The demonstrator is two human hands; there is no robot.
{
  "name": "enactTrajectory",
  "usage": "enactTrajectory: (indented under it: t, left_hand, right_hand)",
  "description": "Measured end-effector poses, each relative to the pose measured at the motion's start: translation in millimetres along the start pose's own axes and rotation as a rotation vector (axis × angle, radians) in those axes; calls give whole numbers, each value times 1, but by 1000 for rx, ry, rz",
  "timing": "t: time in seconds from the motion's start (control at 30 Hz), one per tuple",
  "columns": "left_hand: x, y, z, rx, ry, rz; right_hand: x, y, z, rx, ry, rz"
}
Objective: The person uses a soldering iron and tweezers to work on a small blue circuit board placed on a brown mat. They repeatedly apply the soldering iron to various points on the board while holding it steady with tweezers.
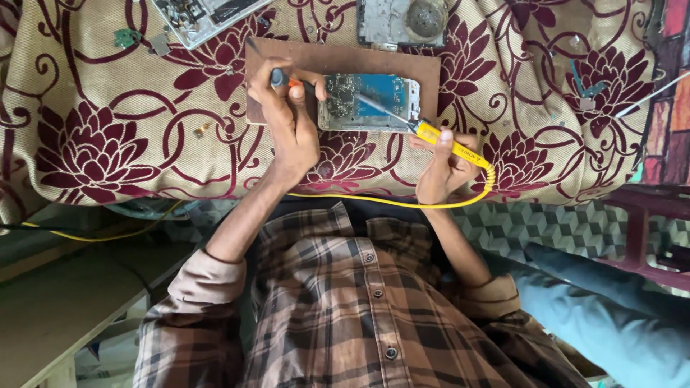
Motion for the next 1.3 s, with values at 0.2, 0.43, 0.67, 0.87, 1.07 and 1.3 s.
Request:
enactTrajectory:
  t: [0.2,0.43,0.67,0.87,1.07,1.3]
  left_hand:
    - [1,3,1,-12,-15,-27]
    - [0,0,0,15,5,5]
    - [-2,-4,0,31,9,82]
    - [0,2,0,24,8,5]
    - [-3,-3,0,45,15,103]
    - [-5,-6,0,22,28,145]
  right_hand:
    - [2,6,-6,-67,-9,-37]
    - [0,3,-8,-107,-4,-67]
    - [1,1,-8,-47,16,10]
    - [1,0,-9,-67,5,-20]
    - [3,2,-8,-34,17,-19]
    - [4,4,-10,-35,15,-49]
Point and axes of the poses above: each hand's wrist, its own z-axis towards the middle knuckle, its own x-axis out of the palm, y = z × x, the point moved 5 cm from there along z, towards the middle knuckle, and after that the axes turned 7 degrees about x, right-handed, at the moved point
